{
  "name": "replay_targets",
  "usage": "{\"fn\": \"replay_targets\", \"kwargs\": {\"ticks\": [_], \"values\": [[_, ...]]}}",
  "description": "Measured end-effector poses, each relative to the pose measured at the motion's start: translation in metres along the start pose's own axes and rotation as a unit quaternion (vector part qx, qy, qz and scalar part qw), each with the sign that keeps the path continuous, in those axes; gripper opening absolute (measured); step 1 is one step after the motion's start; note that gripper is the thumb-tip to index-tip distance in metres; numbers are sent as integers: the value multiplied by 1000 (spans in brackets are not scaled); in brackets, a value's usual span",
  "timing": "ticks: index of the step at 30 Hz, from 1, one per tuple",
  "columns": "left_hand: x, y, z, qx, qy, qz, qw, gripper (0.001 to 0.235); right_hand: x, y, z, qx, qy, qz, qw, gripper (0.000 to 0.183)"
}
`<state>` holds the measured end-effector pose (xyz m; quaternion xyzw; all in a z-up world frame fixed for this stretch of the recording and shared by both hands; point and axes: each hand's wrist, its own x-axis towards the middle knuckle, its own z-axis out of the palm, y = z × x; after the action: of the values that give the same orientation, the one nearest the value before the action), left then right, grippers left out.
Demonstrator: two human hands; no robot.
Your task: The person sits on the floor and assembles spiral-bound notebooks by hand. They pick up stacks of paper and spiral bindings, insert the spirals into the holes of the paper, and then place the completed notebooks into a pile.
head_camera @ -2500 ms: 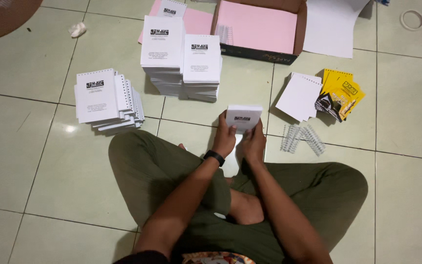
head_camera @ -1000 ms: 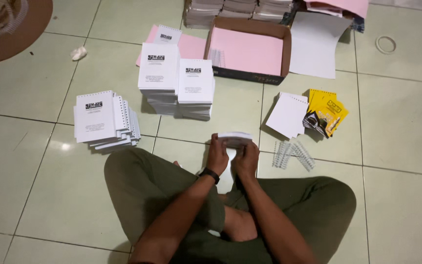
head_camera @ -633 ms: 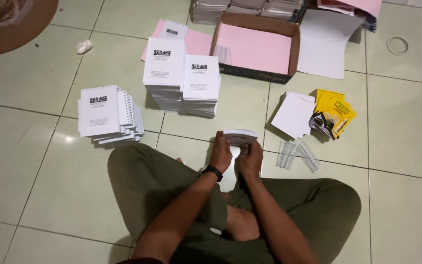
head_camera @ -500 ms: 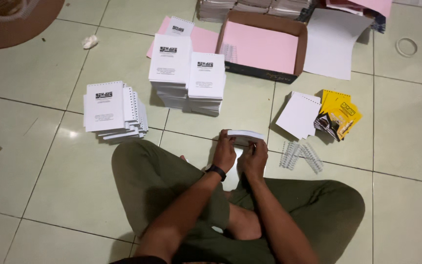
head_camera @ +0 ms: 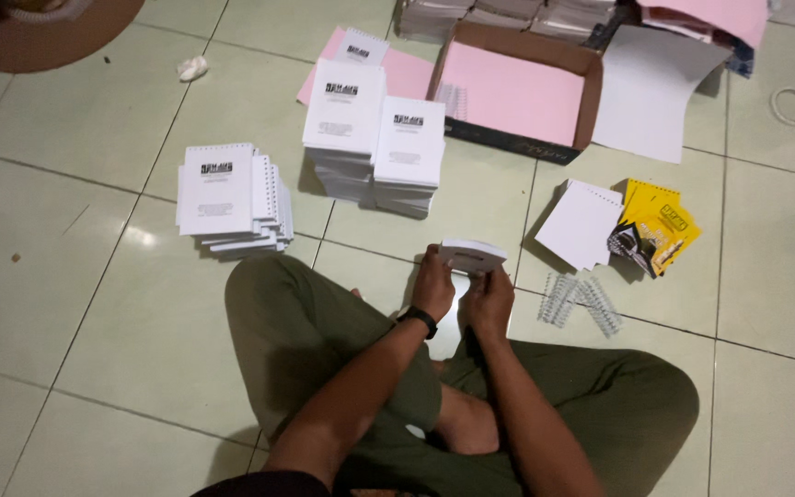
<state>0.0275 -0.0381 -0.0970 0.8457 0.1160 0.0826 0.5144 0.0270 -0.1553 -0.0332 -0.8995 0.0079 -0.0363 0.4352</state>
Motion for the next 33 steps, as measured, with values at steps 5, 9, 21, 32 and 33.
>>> {"fn": "replay_targets", "kwargs": {"ticks": [5,9,21,32,33], "values": [[-4,31,-17,-23,-8,-6,1000,31,2,16,3,-40,21,-25,999,13],[3,-6,-1,56,-30,-18,998,29,-6,-13,-4,-40,-5,11,999,11],[-25,109,-161,194,-169,10,966,27,-5,-83,-70,246,-203,44,947,39],[-24,130,-426,120,-203,33,971,32,28,-292,-18,176,-371,-67,910,28],[-19,131,-448,42,-135,27,990,31,32,-298,3,205,-368,-64,905,23]]}}
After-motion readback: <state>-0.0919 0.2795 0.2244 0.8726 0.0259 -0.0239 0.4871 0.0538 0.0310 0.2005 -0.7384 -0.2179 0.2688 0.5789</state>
